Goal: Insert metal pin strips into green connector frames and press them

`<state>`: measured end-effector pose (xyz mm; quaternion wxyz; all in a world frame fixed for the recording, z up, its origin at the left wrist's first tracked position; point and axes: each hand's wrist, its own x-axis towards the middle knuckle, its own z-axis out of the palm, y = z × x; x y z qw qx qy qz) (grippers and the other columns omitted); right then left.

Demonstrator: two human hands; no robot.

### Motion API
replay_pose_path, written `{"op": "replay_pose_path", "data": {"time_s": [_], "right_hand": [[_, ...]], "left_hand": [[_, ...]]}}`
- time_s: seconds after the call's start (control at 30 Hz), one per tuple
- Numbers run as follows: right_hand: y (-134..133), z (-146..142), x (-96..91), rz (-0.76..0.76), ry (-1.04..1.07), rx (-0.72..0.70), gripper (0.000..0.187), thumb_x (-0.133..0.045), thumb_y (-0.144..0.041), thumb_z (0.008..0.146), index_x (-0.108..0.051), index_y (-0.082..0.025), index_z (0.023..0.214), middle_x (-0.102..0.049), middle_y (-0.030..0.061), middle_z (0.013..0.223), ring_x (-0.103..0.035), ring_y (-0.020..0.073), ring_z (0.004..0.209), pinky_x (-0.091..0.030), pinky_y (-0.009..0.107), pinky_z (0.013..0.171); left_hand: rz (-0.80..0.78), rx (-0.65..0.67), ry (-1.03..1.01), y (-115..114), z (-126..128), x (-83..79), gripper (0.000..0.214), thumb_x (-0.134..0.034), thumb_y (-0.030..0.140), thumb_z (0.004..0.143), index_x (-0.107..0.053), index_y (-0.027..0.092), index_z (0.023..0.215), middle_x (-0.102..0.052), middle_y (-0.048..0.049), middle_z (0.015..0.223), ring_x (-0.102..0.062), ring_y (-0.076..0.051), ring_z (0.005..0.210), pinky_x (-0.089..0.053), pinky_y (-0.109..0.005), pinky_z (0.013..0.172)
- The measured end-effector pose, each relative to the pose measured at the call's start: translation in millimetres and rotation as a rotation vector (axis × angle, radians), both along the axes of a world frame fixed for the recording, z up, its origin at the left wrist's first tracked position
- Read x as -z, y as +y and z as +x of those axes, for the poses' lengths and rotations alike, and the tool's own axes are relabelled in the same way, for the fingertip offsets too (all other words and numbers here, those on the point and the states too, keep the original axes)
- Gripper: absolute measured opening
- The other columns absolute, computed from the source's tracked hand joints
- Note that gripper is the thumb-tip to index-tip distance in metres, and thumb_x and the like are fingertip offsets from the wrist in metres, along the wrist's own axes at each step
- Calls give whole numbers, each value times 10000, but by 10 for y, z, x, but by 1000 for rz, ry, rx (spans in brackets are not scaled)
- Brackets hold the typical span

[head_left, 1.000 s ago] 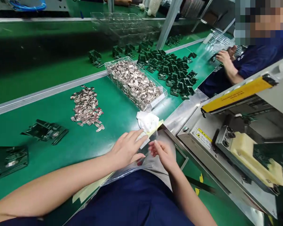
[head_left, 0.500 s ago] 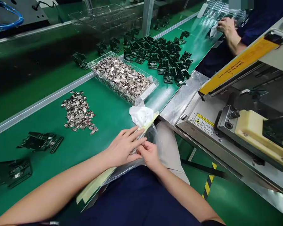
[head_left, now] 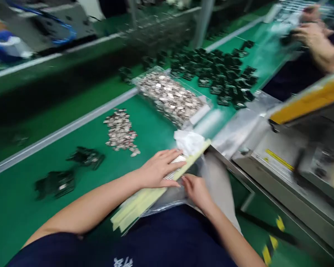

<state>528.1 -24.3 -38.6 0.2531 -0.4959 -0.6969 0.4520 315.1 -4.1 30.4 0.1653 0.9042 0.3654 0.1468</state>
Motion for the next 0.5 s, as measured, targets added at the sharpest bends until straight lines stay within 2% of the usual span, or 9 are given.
{"op": "replay_pose_path", "data": {"time_s": [0.07, 0.13, 0.2, 0.23, 0.3, 0.33, 0.4, 0.5], "right_hand": [[135, 71, 8, 20, -88, -61, 329, -493, -402, 840, -652, -206, 630, -670, 88, 564, -608, 225, 484, -402, 300, 493], [299, 114, 48, 45, -301, -108, 367, -497, -458, 823, -654, -229, 583, -678, 99, 548, -633, 261, 477, -403, 318, 477], [419, 136, 92, 94, -466, -156, 411, -488, -529, 824, -669, -256, 576, -699, 100, 571, -667, 288, 511, -426, 331, 482], [448, 143, 107, 120, -507, -178, 432, -480, -564, 827, -676, -269, 580, -710, 95, 589, -680, 295, 530, -438, 334, 484], [448, 156, 117, 162, -500, -211, 469, -458, -615, 836, -694, -280, 607, -726, 86, 622, -695, 301, 555, -461, 337, 487], [428, 164, 113, 174, -491, -215, 490, -439, -630, 843, -701, -279, 625, -728, 83, 624, -698, 302, 556, -473, 341, 491], [383, 198, 93, 172, -478, -213, 523, -399, -633, 861, -711, -264, 660, -723, 79, 610, -693, 296, 528, -495, 350, 497], [363, 331, 25, 123, -462, -198, 491, -406, -600, 862, -722, -250, 723, -731, 61, 630, -680, 261, 474, -534, 342, 501]], "left_hand": [[34, -70, -116, -148, -117, -32, 595, -638, 560, 813, -556, 180, 1264, -493, -200, 1431, -433, -319, 1363, -413, -459, 1059], [100, -293, -264, -385, -303, -20, 364, -653, 467, 838, -591, 193, 1070, -640, -156, 1192, -578, -260, 1183, -488, -400, 958], [207, -684, -372, -684, -535, 28, 191, -665, 336, 846, -528, 207, 883, -642, -88, 949, -622, -212, 970, -523, -366, 835], [262, -899, -393, -832, -659, 60, 202, -670, 287, 838, -483, 213, 842, -608, -65, 903, -609, -200, 919, -522, -363, 806], [334, -1247, -398, -1065, -900, 132, 264, -685, 261, 814, -427, 220, 849, -555, -55, 942, -583, -199, 934, -514, -384, 823], [343, -1356, -407, -1134, -1005, 167, 289, -693, 272, 804, -420, 221, 886, -536, -65, 1003, -574, -207, 984, -510, -404, 858], [341, -1457, -471, -1171, -1158, 226, 365, -705, 300, 791, -415, 223, 998, -493, -98, 1147, -544, -229, 1123, -492, -440, 942], [309, -1477, -570, -1064, -1236, 269, 606, -728, 320, 775, -352, 229, 1242, -397, -154, 1357, -438, -266, 1322, -429, -478, 1065]]}}
